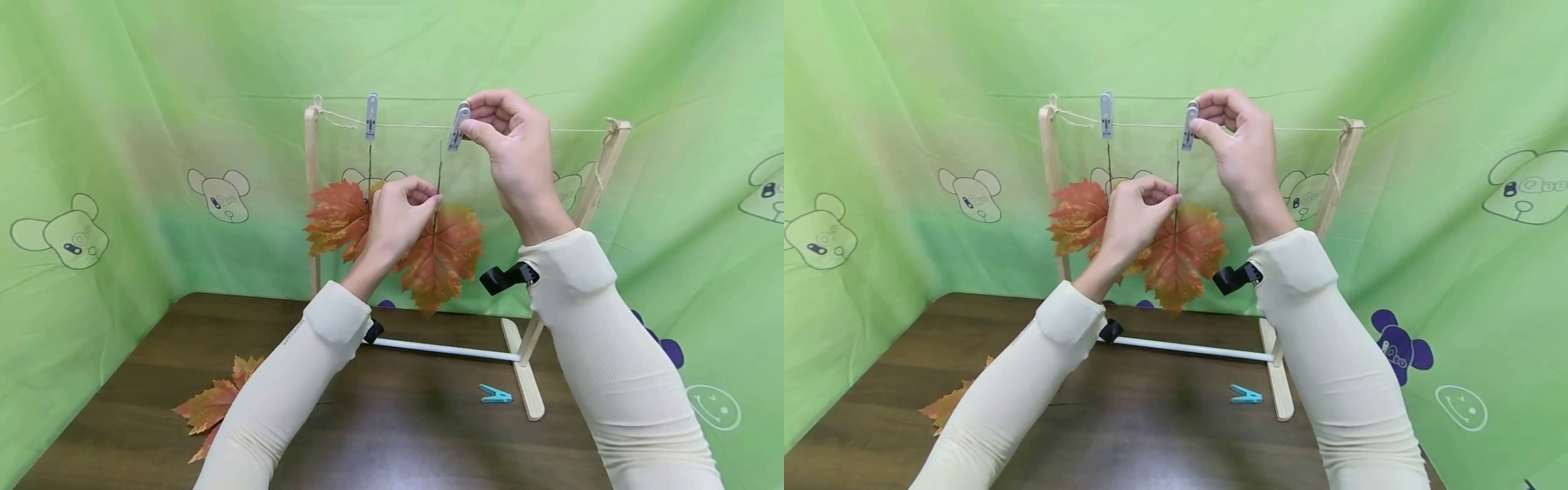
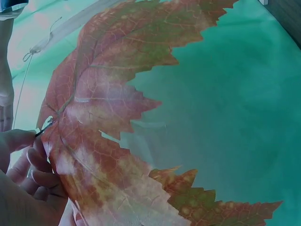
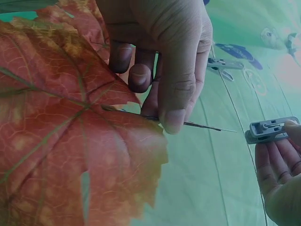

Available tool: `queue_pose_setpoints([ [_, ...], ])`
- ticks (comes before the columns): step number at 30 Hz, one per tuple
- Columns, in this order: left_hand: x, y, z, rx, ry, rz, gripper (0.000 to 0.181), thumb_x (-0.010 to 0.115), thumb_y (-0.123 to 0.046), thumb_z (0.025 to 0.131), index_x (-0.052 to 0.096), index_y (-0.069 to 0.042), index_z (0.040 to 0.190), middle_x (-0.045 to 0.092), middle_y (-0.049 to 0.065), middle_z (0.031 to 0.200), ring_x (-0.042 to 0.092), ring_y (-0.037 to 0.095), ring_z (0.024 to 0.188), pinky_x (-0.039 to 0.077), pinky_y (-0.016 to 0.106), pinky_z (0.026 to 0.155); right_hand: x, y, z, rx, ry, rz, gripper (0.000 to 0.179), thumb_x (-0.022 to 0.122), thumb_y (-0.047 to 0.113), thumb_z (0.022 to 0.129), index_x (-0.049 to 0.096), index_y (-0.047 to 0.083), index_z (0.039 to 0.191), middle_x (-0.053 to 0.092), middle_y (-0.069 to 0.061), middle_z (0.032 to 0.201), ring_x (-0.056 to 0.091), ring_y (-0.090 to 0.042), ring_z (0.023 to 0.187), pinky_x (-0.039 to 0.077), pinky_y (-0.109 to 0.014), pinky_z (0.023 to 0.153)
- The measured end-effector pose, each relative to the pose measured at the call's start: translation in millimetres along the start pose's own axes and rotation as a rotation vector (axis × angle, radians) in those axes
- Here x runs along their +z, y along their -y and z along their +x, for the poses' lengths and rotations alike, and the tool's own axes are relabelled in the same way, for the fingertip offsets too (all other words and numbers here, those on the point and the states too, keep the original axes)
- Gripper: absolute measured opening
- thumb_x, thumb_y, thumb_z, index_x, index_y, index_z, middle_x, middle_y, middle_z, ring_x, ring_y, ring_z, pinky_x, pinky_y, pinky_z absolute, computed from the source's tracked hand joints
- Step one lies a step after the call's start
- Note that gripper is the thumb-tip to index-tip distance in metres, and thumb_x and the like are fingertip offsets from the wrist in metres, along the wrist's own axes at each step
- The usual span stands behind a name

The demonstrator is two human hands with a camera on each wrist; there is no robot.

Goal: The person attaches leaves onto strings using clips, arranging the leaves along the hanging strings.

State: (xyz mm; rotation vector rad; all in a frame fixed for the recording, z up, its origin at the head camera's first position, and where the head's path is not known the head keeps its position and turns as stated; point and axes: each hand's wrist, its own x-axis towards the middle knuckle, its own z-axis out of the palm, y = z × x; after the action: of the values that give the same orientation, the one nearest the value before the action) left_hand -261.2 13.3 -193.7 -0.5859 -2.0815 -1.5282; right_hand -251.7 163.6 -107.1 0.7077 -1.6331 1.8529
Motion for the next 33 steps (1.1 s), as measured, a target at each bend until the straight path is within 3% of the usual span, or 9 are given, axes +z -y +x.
queue_pose_setpoints([
  [21, -1.3, -8.2, 7.7, -0.038, 0.002, 0.034, 0.008, 0.076, -0.019, 0.097, 0.079, -0.011, 0.098, 0.075, 0.001, 0.089, 0.069, 0.013, 0.084, 0.054, 0.023, 0.076, 10, 10, 21.6, 0.009, -0.033, 0.025, 0.022, 0.070, -0.019, 0.087, 0.074, 0.003, 0.091, 0.072, -0.006, 0.085, 0.069, -0.015, 0.078, 0.058, -0.025, 0.084],
  [33, 2.0, -7.8, 9.1, -0.049, 0.004, 0.043, 0.007, 0.076, -0.019, 0.096, 0.078, -0.012, 0.096, 0.075, 0.000, 0.088, 0.067, 0.012, 0.081, 0.052, 0.024, 0.074, 10, 14, 29.1, 0.074, -0.017, -0.027, 0.023, 0.070, -0.019, 0.087, 0.074, 0.003, 0.088, 0.071, -0.005, 0.082, 0.069, -0.015, 0.080, 0.060, -0.022, 0.081],
])
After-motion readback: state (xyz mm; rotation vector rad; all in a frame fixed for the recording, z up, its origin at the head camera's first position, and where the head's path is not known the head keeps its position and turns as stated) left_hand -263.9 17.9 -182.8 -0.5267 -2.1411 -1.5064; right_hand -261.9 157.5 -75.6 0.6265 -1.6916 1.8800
